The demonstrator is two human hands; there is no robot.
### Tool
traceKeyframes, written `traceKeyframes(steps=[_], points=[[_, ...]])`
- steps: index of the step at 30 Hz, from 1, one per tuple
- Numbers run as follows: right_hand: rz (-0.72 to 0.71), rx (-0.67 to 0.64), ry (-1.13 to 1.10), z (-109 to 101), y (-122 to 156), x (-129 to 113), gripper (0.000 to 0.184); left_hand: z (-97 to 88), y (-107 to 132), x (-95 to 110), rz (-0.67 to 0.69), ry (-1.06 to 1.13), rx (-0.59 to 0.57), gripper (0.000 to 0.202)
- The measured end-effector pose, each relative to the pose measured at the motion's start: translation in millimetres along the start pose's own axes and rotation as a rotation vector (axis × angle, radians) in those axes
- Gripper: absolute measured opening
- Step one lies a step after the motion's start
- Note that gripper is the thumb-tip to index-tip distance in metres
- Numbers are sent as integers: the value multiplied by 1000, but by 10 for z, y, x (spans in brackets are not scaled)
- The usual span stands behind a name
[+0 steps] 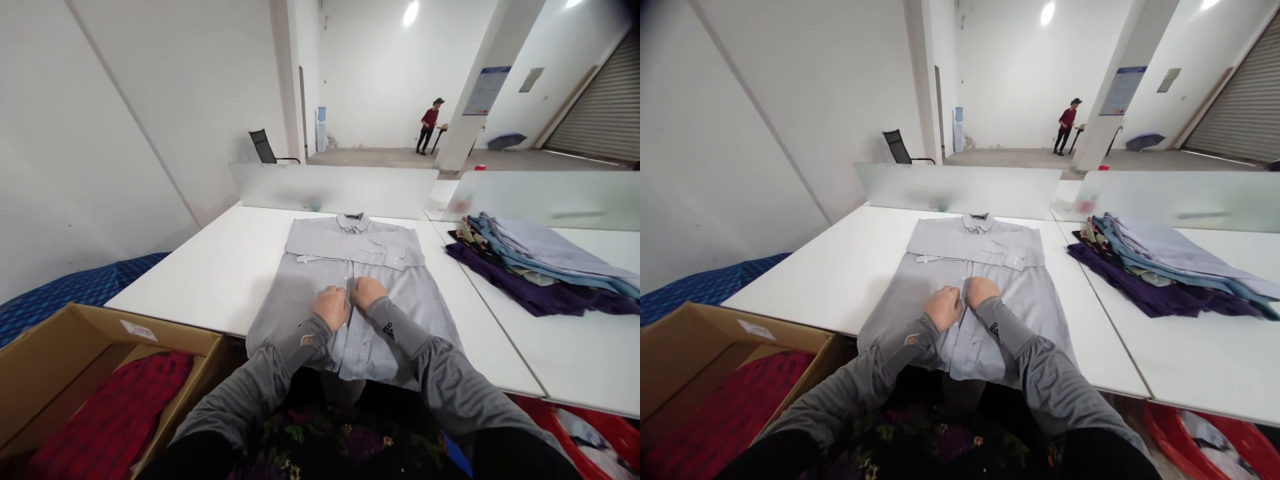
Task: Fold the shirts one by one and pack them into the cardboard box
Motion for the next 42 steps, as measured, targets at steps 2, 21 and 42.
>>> traceKeyframes(steps=[2, 21, 42], points=[[4, 11, -4, -31, -38, 22, 27, -27, -30, -5, -1, 34, -41, 19], [-625, 245, -592, 179, 1868, 469, 25, -57, 1624, -412, 430, 337, 99, 15], [441, 294, -1560, 508, 2553, 1485, 33, -6, 1870, -1385, -704, 1751, 249, 45]])
Point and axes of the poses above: each hand's wrist, its own y-axis away from the middle knuckle, its own z-axis out of the palm, x = y × z, the point moved 1 cm from there along -y, towards the middle knuckle, and after that the axes turned 5 degrees about y, right-handed, at the moved point
